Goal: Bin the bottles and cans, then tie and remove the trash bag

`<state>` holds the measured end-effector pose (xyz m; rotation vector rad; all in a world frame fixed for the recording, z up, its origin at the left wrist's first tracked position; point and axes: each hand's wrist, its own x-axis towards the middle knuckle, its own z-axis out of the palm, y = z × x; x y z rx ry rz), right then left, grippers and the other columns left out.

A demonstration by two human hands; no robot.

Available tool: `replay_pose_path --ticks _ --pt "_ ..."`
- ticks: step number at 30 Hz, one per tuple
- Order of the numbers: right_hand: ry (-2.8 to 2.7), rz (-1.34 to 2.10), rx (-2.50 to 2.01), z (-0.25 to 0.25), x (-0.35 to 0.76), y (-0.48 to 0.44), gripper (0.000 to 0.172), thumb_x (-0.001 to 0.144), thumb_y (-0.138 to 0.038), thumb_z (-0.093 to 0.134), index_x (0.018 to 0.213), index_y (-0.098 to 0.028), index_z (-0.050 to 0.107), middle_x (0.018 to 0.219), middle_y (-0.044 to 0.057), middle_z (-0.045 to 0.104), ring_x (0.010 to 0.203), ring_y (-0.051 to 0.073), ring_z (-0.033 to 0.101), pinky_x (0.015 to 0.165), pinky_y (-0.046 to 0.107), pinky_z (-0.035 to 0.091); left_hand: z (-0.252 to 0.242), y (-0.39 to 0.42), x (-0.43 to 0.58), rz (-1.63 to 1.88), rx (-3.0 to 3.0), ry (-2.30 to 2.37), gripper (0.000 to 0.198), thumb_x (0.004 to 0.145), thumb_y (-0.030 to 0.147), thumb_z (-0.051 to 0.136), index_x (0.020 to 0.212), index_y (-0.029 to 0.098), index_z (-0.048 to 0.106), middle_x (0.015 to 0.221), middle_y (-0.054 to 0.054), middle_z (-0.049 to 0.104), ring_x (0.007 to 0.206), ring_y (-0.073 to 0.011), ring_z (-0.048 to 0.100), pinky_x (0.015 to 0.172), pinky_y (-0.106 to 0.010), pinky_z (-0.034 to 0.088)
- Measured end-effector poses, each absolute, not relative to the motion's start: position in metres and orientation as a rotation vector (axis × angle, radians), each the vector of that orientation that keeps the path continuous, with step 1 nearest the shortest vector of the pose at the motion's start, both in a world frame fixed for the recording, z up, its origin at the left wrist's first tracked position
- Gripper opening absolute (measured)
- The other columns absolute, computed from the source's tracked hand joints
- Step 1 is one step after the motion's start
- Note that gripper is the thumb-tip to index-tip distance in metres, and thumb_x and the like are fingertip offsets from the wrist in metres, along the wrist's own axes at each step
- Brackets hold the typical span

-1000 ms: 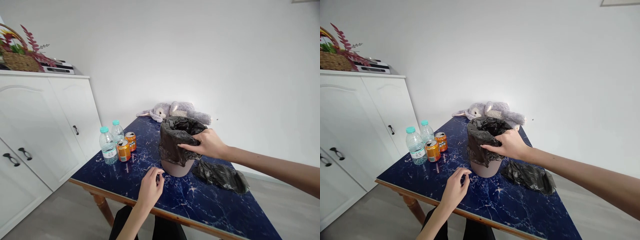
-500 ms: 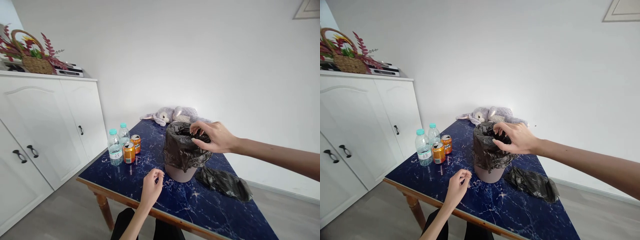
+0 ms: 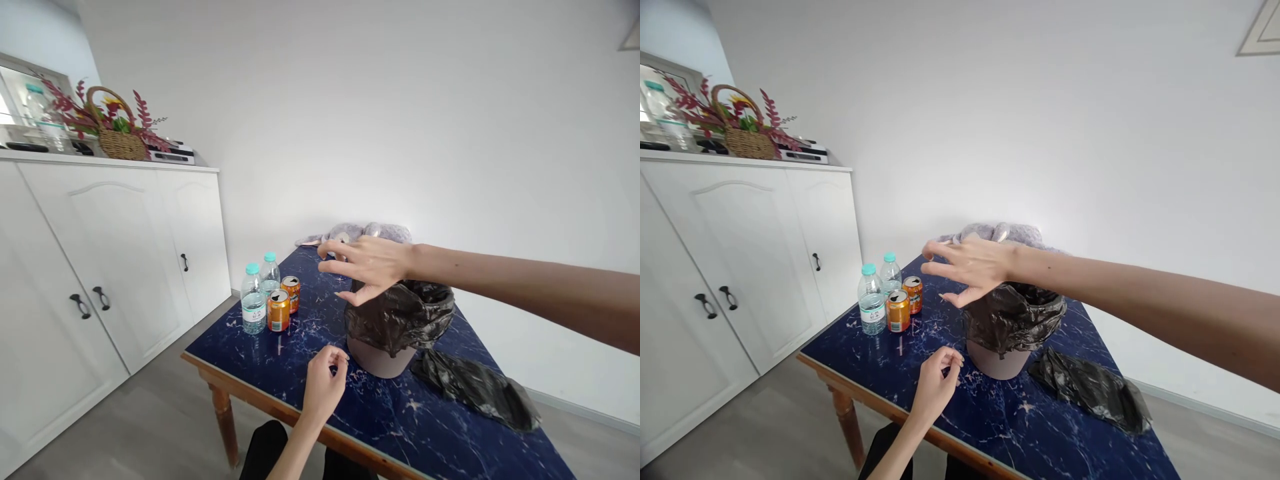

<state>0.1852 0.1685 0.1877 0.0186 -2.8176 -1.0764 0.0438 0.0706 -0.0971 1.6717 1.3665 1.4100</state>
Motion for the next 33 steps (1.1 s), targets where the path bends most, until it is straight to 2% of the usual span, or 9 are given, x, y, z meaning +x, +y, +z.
replay_pose_path --ticks 4,8,15,18,20,22,25,31,33 --pt "-2.871 -1.063 0.019 0.196 0.140 0.175 0.056 0.105 -0.061 0.032 0.142 -0.020 0.032 0.140 0.019 0.048 0.067 0.014 0.052 0.051 0.029 0.031 -0.099 0.069 0.044 1.401 1.671 1.374 0.017 0.097 0.027 0.053 0.089 0.023 0.067 0.091 -0.006 0.076 0.085 -0.0220 0.076 0.071 -0.030 0.062" --pt "-2.866 -0.984 0.047 0.196 0.098 0.178 0.059 0.104 -0.062 0.032 0.147 -0.020 0.028 0.146 0.021 0.042 0.068 0.015 0.054 0.056 0.032 0.035 -0.100 0.069 0.044 1.399 1.668 1.364 0.017 0.097 0.026 0.054 0.089 0.022 0.068 0.091 -0.006 0.076 0.083 -0.0211 0.075 0.070 -0.029 0.060" --pt "-2.956 -0.837 0.105 0.156 0.036 0.184 0.074 0.101 -0.065 0.041 0.158 -0.020 0.027 0.162 0.023 0.036 0.068 0.018 0.059 0.061 0.036 0.044 -0.100 0.071 0.044 1.411 1.666 1.346 0.016 0.095 0.021 0.054 0.086 0.023 0.067 0.089 -0.006 0.076 0.081 -0.0207 0.074 0.069 -0.028 0.057" --pt "-3.009 -0.630 -0.037 0.136 0.020 0.191 0.084 0.098 -0.069 0.046 0.163 -0.021 0.022 0.164 0.025 0.034 0.066 0.018 0.060 0.063 0.039 0.049 -0.101 0.071 0.043 1.404 1.671 1.346 0.017 0.096 0.022 0.054 0.086 0.023 0.068 0.088 -0.005 0.076 0.082 -0.0212 0.074 0.069 -0.028 0.056" --pt "-2.997 -0.406 -0.198 0.127 0.012 0.196 0.088 0.096 -0.068 0.051 0.163 -0.021 0.020 0.161 0.025 0.038 0.070 0.020 0.064 0.070 0.041 0.053 -0.103 0.070 0.043 1.396 1.673 1.348 0.017 0.096 0.023 0.054 0.087 0.023 0.068 0.088 -0.005 0.076 0.083 -0.0214 0.074 0.069 -0.028 0.055" --pt "-2.943 -0.227 -0.325 0.124 0.007 0.201 0.087 0.094 -0.062 0.057 0.162 -0.020 0.023 0.156 0.024 0.045 0.080 0.023 0.068 0.080 0.044 0.056 -0.105 0.071 0.043 1.391 1.673 1.349 0.016 0.096 0.023 0.054 0.088 0.023 0.068 0.089 -0.005 0.076 0.084 -0.0216 0.074 0.069 -0.028 0.055" --pt "-2.876 -0.145 -0.362 0.125 0.005 0.205 0.082 0.094 -0.054 0.063 0.160 -0.020 0.027 0.151 0.022 0.050 0.094 0.028 0.070 0.089 0.045 0.055 -0.107 0.071 0.043 1.385 1.673 1.349 0.017 0.097 0.024 0.054 0.090 0.023 0.068 0.090 -0.005 0.076 0.084 -0.0215 0.074 0.068 -0.028 0.055" --pt "-2.823 -0.230 -0.445 0.127 0.022 0.204 0.063 0.097 -0.051 0.063 0.144 -0.015 0.042 0.141 0.019 0.062 0.101 0.032 0.070 0.088 0.046 0.055 -0.107 0.071 0.043 1.374 1.681 1.350 0.016 0.098 0.026 0.055 0.090 0.023 0.068 0.091 -0.006 0.076 0.082 -0.0209 0.074 0.068 -0.028 0.054" --pt "-2.821 -0.235 -0.484 0.126 0.029 0.202 0.061 0.098 -0.053 0.063 0.141 -0.014 0.045 0.140 0.019 0.063 0.103 0.034 0.070 0.089 0.048 0.054 -0.107 0.071 0.044 1.375 1.681 1.346 0.017 0.098 0.026 0.054 0.090 0.023 0.068 0.090 -0.006 0.076 0.082 -0.0207 0.074 0.068 -0.028 0.055"
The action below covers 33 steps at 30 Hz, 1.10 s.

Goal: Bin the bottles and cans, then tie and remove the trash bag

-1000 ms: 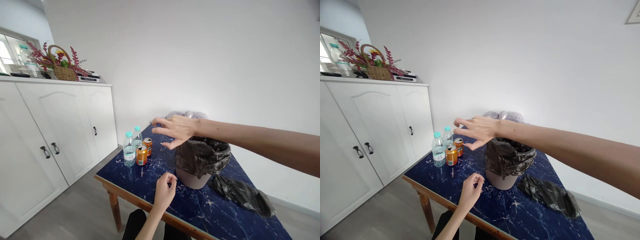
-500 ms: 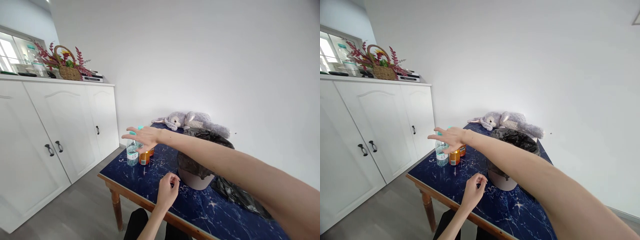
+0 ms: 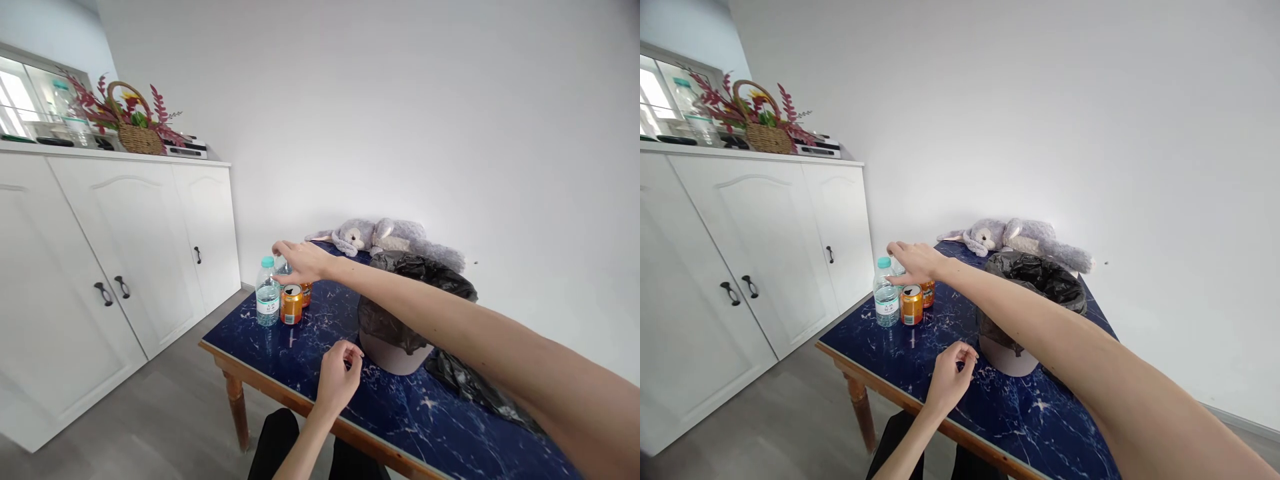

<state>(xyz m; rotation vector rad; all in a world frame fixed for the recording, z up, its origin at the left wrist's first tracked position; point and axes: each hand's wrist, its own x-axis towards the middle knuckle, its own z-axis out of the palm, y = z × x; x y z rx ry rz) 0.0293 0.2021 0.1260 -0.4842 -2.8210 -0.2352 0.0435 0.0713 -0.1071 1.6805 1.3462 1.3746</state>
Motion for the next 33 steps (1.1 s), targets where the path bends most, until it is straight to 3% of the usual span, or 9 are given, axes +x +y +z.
replay_pose_path --ticks 6,14,18,24,28,33 --pt "-2.846 -0.209 -0.600 0.122 0.026 0.199 0.075 0.103 -0.061 0.054 0.159 -0.016 0.030 0.144 0.019 0.064 0.114 0.035 0.070 0.090 0.047 0.056 -0.108 0.073 0.043 1.376 1.684 1.346 0.015 0.096 0.023 0.054 0.089 0.023 0.068 0.090 -0.005 0.076 0.083 -0.0207 0.074 0.067 -0.027 0.055" --pt "-2.752 -0.182 -0.852 0.117 -0.001 0.167 0.046 0.110 -0.053 0.042 0.136 -0.018 0.054 0.128 0.018 0.072 0.115 0.035 0.071 0.085 0.045 0.056 -0.102 0.071 0.043 1.372 1.689 1.359 0.015 0.095 0.022 0.054 0.087 0.023 0.067 0.089 -0.005 0.075 0.080 -0.0203 0.074 0.064 -0.026 0.055" --pt "-2.745 -0.206 -0.769 0.121 0.007 0.129 0.046 0.110 -0.057 0.038 0.126 -0.019 0.059 0.119 0.013 0.075 0.101 0.032 0.073 0.078 0.042 0.055 -0.099 0.072 0.042 1.358 1.696 1.355 0.017 0.097 0.027 0.055 0.085 0.023 0.066 0.088 -0.007 0.075 0.079 -0.0216 0.074 0.060 -0.027 0.054" --pt "-2.530 -0.198 -0.550 0.177 0.083 0.077 0.043 0.110 -0.054 0.044 0.130 -0.019 0.059 0.107 0.004 0.075 0.078 0.020 0.069 0.059 0.033 0.048 -0.096 0.072 0.041 1.346 1.703 1.352 0.018 0.097 0.028 0.055 0.084 0.023 0.067 0.086 -0.007 0.074 0.079 -0.0222 0.074 0.058 -0.026 0.053" --pt "-2.275 -0.255 -0.582 0.234 0.162 0.057 0.038 0.109 -0.047 0.048 0.124 -0.016 0.064 0.095 0.003 0.074 0.072 0.014 0.066 0.065 0.028 0.050 -0.097 0.074 0.041 1.338 1.701 1.361 0.019 0.098 0.031 0.055 0.087 0.023 0.068 0.088 -0.007 0.075 0.080 -0.0223 0.074 0.058 -0.027 0.053" --pt "-1.947 -0.627 -0.815 0.269 0.238 0.054 0.041 0.103 -0.052 0.053 0.114 -0.016 0.070 0.076 0.001 0.068 0.066 0.015 0.065 0.067 0.032 0.050 -0.099 0.075 0.041 1.340 1.699 1.360 0.019 0.098 0.032 0.055 0.089 0.023 0.068 0.089 -0.006 0.075 0.080 -0.0217 0.074 0.060 -0.027 0.054"
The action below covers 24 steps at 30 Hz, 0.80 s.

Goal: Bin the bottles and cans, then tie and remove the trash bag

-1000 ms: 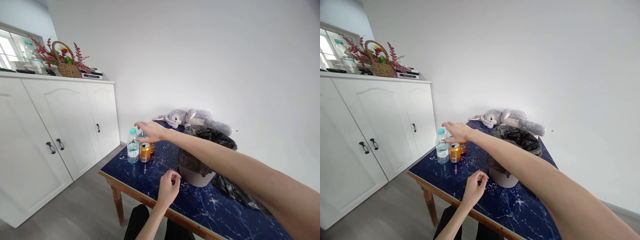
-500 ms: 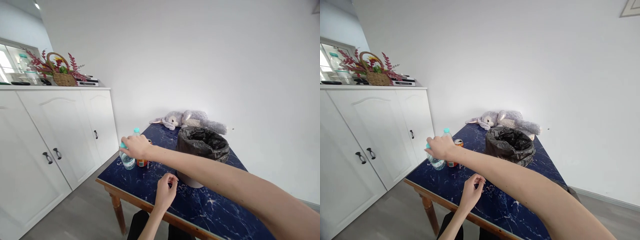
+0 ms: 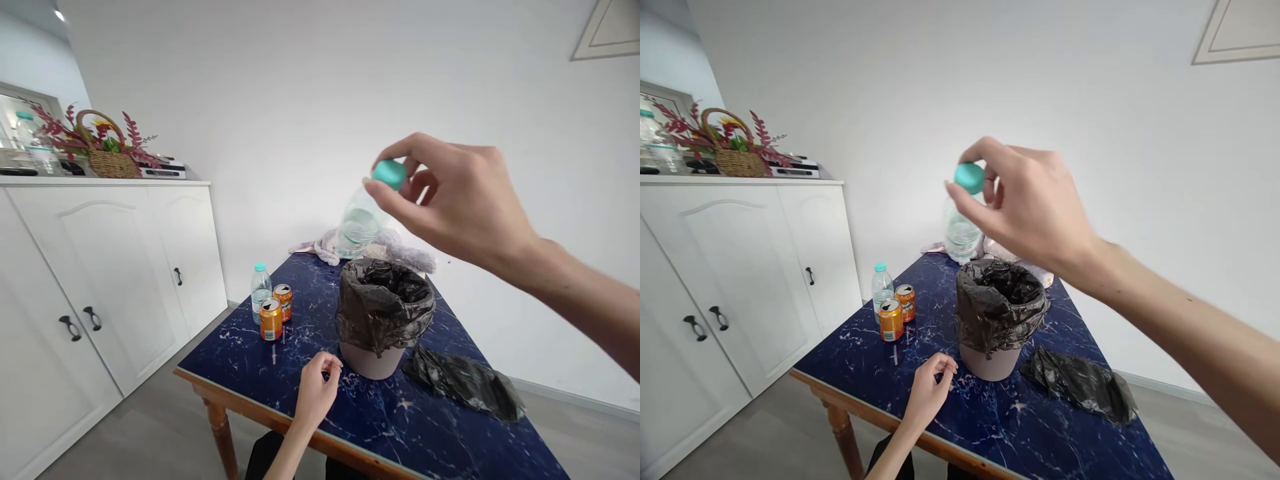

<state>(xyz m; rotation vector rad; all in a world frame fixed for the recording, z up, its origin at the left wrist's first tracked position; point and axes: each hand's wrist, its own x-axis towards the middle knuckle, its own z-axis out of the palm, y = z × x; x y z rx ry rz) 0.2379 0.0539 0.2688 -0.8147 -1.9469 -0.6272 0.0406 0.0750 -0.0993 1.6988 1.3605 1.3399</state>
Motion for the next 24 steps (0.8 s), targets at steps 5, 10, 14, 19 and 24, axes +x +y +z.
replay_pose_path --ticks 5,10,14,19,24 --pt "-2.045 -0.645 -1.013 0.247 0.270 0.081 0.045 0.100 -0.057 0.053 0.109 -0.017 0.073 0.072 0.004 0.071 0.059 0.016 0.063 0.055 0.031 0.046 -0.097 0.076 0.042 1.353 1.646 1.328 0.023 0.100 0.044 0.056 0.098 0.023 0.064 0.086 -0.006 0.075 0.079 -0.0216 0.073 0.061 -0.027 0.056" --pt "-2.219 -0.456 -1.191 0.208 0.276 0.114 0.052 0.102 -0.060 0.047 0.119 -0.019 0.072 0.084 0.006 0.077 0.063 0.019 0.068 0.054 0.032 0.045 -0.075 0.081 0.051 1.295 1.156 1.129 0.050 0.094 0.070 0.061 0.104 0.023 0.049 0.099 -0.011 0.080 0.072 -0.0199 0.074 0.061 -0.029 0.056" --pt "-2.340 -0.420 -1.264 0.183 0.271 0.128 0.049 0.102 -0.056 0.048 0.129 -0.020 0.069 0.092 0.008 0.079 0.073 0.024 0.072 0.056 0.033 0.043 -0.057 0.090 0.066 1.313 0.842 1.021 0.057 0.084 0.070 0.075 0.097 0.024 0.044 0.102 -0.014 0.079 0.066 -0.0191 0.074 0.055 -0.028 0.055" --pt "-2.443 -0.398 -1.280 0.161 0.260 0.137 0.042 0.102 -0.050 0.052 0.128 -0.022 0.070 0.100 0.011 0.079 0.088 0.033 0.074 0.060 0.036 0.044 -0.059 0.100 0.080 1.454 0.764 0.951 0.063 0.072 0.056 0.092 0.097 0.025 0.043 0.085 -0.001 0.067 0.064 -0.0141 0.069 0.055 -0.023 0.052" --pt "-2.506 -0.278 -1.258 0.149 0.255 0.141 0.043 0.103 -0.052 0.051 0.125 -0.023 0.073 0.097 0.011 0.080 0.084 0.031 0.074 0.060 0.036 0.045 -0.068 0.101 0.075 1.499 0.859 0.976 0.062 0.075 0.052 0.088 0.104 0.026 0.040 0.077 0.007 0.056 0.059 -0.0104 0.061 0.052 -0.021 0.046"
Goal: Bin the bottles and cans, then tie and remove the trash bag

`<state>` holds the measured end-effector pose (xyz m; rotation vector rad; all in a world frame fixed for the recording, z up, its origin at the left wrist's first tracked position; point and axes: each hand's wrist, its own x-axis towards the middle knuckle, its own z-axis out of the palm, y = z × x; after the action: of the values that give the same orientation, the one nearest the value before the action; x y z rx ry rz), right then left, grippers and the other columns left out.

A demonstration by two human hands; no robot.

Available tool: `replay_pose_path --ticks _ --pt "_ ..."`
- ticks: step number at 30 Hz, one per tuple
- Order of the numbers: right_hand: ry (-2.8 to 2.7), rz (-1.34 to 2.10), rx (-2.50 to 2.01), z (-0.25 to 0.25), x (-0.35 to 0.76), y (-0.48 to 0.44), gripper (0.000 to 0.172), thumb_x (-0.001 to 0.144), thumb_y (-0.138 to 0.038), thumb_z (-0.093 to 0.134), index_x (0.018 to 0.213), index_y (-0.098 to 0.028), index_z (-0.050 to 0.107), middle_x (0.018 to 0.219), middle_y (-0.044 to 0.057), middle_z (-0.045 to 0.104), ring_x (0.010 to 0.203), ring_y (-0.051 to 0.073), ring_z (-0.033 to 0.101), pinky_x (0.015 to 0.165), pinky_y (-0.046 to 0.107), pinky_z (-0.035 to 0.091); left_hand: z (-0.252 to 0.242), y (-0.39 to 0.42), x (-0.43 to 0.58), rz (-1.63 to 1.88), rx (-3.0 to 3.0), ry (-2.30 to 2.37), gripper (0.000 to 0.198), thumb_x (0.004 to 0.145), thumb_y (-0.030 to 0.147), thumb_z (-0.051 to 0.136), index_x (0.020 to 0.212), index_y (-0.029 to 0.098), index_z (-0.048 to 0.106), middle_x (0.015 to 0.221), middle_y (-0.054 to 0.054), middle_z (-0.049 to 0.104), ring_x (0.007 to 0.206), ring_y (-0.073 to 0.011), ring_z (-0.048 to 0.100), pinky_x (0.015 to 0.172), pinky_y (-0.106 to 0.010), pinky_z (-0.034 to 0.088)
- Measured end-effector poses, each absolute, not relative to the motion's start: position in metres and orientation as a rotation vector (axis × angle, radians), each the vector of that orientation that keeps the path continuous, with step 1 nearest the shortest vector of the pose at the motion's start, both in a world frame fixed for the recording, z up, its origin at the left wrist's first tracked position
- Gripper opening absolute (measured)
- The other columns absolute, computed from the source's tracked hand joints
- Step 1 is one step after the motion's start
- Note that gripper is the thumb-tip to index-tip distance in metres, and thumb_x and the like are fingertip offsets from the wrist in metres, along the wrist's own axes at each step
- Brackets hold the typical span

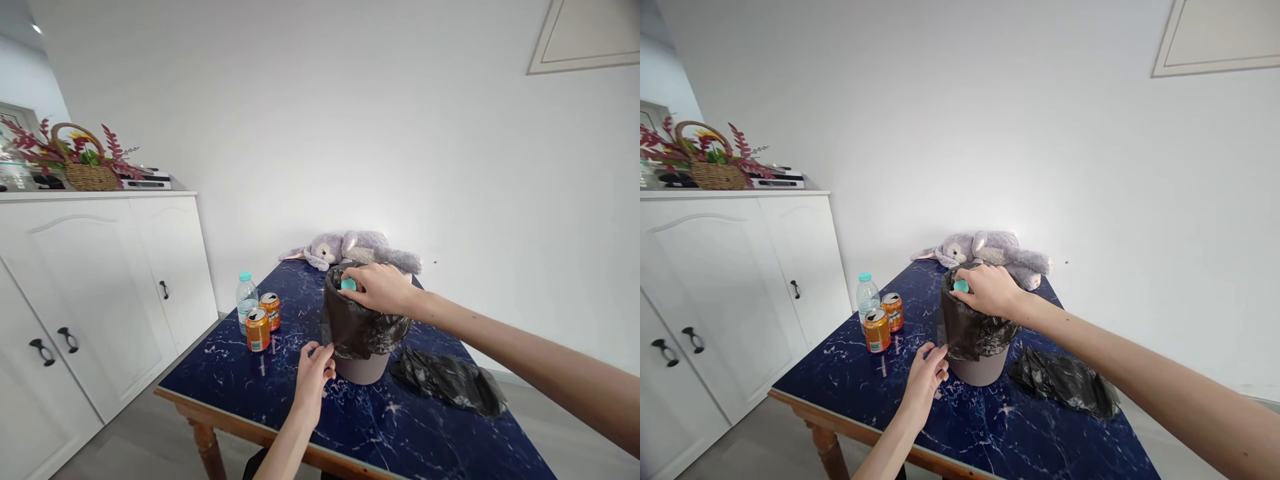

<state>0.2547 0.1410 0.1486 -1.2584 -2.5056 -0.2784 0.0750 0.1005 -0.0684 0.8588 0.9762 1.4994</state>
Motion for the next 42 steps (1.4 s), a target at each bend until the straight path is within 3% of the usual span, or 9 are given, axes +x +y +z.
replay_pose_path --ticks 7,10,14,19,22,27,31,36,42 --pt "-2.478 0.086 -1.233 0.148 0.277 0.141 0.058 0.109 -0.058 0.031 0.099 -0.025 0.078 0.093 0.008 0.079 0.080 0.026 0.075 0.076 0.040 0.056 -0.071 0.105 0.051 1.542 1.106 1.031 0.049 0.082 0.050 0.080 0.104 0.027 0.043 0.073 0.011 0.054 0.050 -0.0090 0.054 0.048 -0.021 0.041" --pt "-2.289 0.035 -1.231 0.139 0.295 0.141 0.054 0.108 -0.058 0.034 0.116 -0.026 0.076 0.117 0.010 0.078 0.111 0.032 0.072 0.098 0.050 0.055 -0.073 0.108 0.045 1.564 1.145 1.038 0.046 0.084 0.050 0.078 0.104 0.027 0.044 0.074 0.010 0.055 0.050 -0.0088 0.054 0.048 -0.021 0.041" --pt "-1.918 0.117 -1.262 0.106 0.312 0.137 0.064 0.105 -0.067 0.038 0.147 -0.025 0.060 0.154 0.012 0.058 0.149 0.035 0.047 0.125 0.057 0.034 -0.079 0.111 0.040 1.606 1.154 1.044 0.045 0.086 0.051 0.076 0.105 0.026 0.044 0.074 0.010 0.055 0.049 -0.0082 0.052 0.047 -0.021 0.041" --pt "-1.455 0.552 -1.291 0.043 0.313 0.122 0.084 0.101 -0.079 0.027 0.169 -0.029 0.028 0.176 0.000 0.025 0.163 0.026 0.019 0.134 0.049 0.016 -0.081 0.116 0.038 1.614 1.189 1.047 0.046 0.086 0.052 0.075 0.107 0.026 0.042 0.075 0.009 0.055 0.049 -0.0084 0.051 0.046 -0.021 0.042" --pt "-1.301 0.681 -1.268 0.007 0.307 0.115 0.087 0.100 -0.081 0.022 0.171 -0.029 0.024 0.175 -0.004 0.021 0.163 0.025 0.015 0.134 0.046 0.014 -0.079 0.118 0.040 1.590 1.242 1.064 0.047 0.087 0.055 0.073 0.107 0.026 0.041 0.073 0.010 0.054 0.049 -0.0097 0.052 0.046 -0.022 0.043" --pt "-1.417 0.680 -1.255 -0.029 0.305 0.104 0.081 0.100 -0.078 0.033 0.166 -0.030 0.037 0.171 -0.003 0.033 0.161 0.026 0.021 0.134 0.047 0.018 -0.062 0.109 0.030 1.510 1.382 1.168 0.047 0.088 0.056 0.073 0.112 0.025 0.046 0.077 0.005 0.063 0.056 -0.0159 0.062 0.050 -0.026 0.048" --pt "-1.338 0.662 -1.295 -0.061 0.321 0.089 0.075 0.100 -0.073 0.043 0.162 -0.030 0.044 0.166 0.003 0.046 0.155 0.030 0.041 0.129 0.049 0.033 -0.019 0.102 -0.002 1.608 1.898 1.572 0.036 0.095 0.050 0.067 0.117 0.024 0.054 0.094 -0.005 0.069 0.081 -0.0232 0.069 0.075 -0.036 0.055" --pt "-1.208 0.733 -1.228 -0.123 0.347 0.071 0.060 0.100 -0.067 0.053 0.141 -0.024 0.054 0.131 0.012 0.071 0.109 0.028 0.074 0.097 0.040 0.060 0.048 0.131 -0.053 1.552 2.571 2.067 0.027 0.103 0.037 0.052 0.121 0.020 0.063 0.128 -0.018 0.065 0.122 -0.0370 0.060 0.105 -0.054 0.047" --pt "-1.345 0.883 -1.182 -0.151 0.354 0.057 0.045 0.101 -0.062 0.055 0.122 -0.023 0.063 0.105 0.007 0.073 0.082 0.021 0.074 0.082 0.034 0.059 0.086 0.185 -0.096 0.964 2.474 2.512 0.047 0.102 0.037 0.049 0.141 0.012 0.059 0.148 -0.025 0.057 0.139 -0.0433 0.049 0.112 -0.059 0.041"
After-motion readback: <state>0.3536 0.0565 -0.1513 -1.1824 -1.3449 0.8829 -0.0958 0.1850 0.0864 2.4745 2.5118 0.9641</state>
